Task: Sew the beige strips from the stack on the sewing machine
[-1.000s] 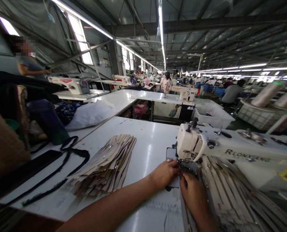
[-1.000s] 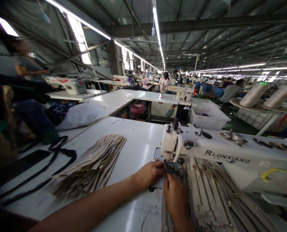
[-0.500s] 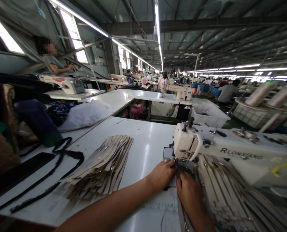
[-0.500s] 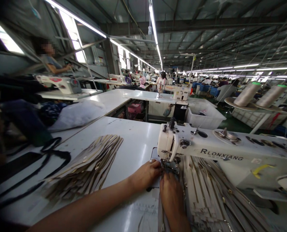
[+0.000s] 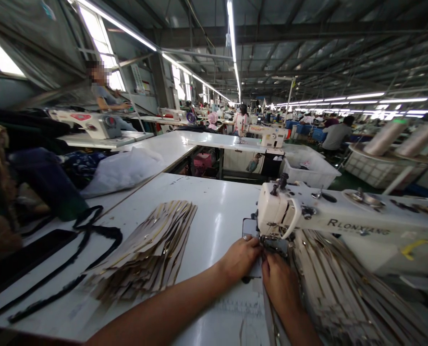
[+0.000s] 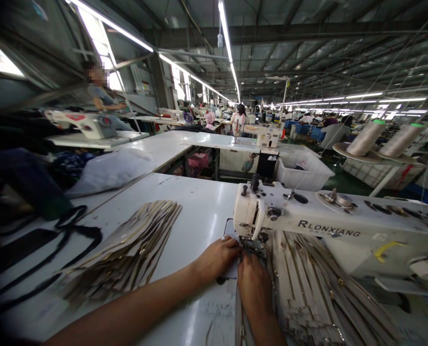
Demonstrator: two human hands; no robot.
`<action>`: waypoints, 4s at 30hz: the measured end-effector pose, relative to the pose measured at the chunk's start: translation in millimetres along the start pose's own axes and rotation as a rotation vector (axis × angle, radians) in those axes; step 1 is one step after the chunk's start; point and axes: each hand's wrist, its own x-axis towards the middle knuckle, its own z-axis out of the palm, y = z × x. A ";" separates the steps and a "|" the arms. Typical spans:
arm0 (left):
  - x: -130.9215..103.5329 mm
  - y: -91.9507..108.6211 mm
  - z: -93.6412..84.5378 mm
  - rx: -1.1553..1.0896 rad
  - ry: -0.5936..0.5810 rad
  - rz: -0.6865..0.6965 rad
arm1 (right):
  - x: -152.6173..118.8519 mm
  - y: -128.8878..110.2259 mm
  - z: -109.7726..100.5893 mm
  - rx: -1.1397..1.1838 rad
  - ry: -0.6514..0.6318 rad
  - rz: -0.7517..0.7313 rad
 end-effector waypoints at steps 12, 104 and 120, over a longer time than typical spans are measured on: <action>-9.5 -1.9 5.2 -0.044 0.072 -0.050 | -2.6 0.0 -0.8 0.083 0.049 0.018; -18.6 10.2 -2.9 -0.168 0.081 -0.198 | 1.0 -10.7 -9.8 0.080 -0.098 0.062; -53.4 -9.4 -133.3 -0.281 0.450 -0.644 | -9.9 2.6 19.7 0.562 0.116 -0.062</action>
